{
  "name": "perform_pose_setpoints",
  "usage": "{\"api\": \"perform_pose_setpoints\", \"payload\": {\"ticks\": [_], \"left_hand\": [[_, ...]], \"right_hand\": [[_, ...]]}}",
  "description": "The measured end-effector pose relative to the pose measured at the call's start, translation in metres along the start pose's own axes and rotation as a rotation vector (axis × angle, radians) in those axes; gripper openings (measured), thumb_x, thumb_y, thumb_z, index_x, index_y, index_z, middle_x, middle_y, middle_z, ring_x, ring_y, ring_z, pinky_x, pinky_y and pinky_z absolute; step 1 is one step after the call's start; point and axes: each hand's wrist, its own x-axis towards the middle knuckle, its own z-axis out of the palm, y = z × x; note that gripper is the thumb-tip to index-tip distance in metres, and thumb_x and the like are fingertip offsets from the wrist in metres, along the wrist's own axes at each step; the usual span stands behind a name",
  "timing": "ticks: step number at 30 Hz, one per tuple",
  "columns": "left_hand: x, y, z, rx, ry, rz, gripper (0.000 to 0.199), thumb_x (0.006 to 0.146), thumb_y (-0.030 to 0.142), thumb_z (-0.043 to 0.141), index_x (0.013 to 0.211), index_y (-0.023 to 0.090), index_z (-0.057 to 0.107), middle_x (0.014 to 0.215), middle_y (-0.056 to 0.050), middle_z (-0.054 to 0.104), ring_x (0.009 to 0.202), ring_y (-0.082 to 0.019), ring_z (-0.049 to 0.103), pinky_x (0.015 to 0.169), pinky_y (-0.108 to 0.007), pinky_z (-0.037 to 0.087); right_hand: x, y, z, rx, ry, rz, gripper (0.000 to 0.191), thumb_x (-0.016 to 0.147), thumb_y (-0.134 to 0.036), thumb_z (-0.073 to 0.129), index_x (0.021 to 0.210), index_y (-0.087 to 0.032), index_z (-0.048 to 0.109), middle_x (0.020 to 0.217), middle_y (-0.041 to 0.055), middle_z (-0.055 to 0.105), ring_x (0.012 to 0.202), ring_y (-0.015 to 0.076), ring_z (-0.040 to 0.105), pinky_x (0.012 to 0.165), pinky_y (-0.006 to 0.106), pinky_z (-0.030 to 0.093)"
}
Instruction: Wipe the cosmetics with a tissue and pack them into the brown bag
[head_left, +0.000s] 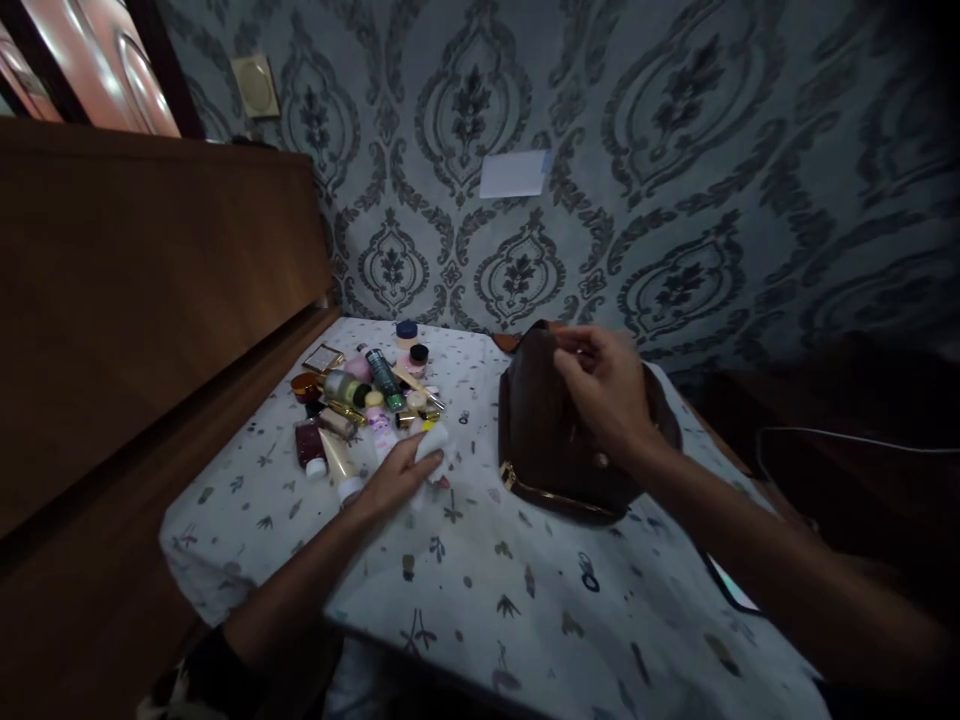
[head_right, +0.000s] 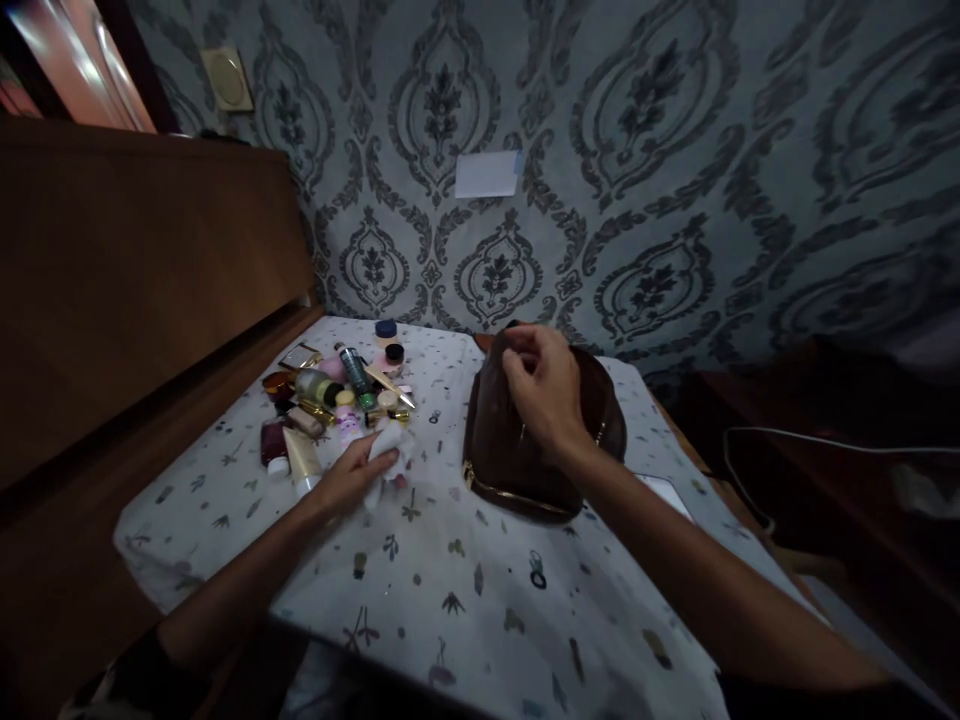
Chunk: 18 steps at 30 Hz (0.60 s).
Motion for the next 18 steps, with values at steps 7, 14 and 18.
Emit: {"api": "perform_pose_setpoints", "payload": {"ticks": [7, 14, 18], "left_hand": [[0.019, 0.051, -0.094, 1.203, 0.207, 0.238, 0.035, 0.086, 0.015, 0.045, 0.116, 0.017, 0.062, 0.109, -0.010, 0.067, 0.099, -0.025, 0.063, 0.086, -0.036, 0.049], [0.063, 0.060, -0.169, 1.799, -0.087, -0.080, 0.067, 0.079, 0.004, 0.047, 0.142, 0.026, 0.047, 0.143, -0.011, 0.050, 0.124, -0.030, 0.052, 0.094, -0.038, 0.049], [0.074, 0.051, -0.175, 1.875, -0.173, -0.094, 0.069, 0.078, 0.003, 0.049, 0.143, 0.027, 0.044, 0.150, -0.014, 0.042, 0.126, -0.033, 0.049, 0.096, -0.046, 0.048]], "right_hand": [[-0.097, -0.059, 0.019, 0.148, -0.382, -0.361, 0.022, 0.091, -0.008, 0.048, 0.099, -0.021, 0.065, 0.104, 0.0100, 0.069, 0.101, 0.0203, 0.067, 0.087, 0.035, 0.055], [-0.144, -0.050, 0.057, 0.333, -0.546, -0.045, 0.021, 0.089, -0.011, 0.048, 0.095, -0.019, 0.067, 0.092, 0.0068, 0.071, 0.084, 0.0173, 0.067, 0.075, 0.029, 0.053], [-0.156, -0.049, 0.071, 0.428, -0.590, 0.222, 0.019, 0.086, -0.016, 0.051, 0.090, -0.018, 0.069, 0.087, 0.0042, 0.072, 0.080, 0.0159, 0.066, 0.069, 0.026, 0.050]]}}
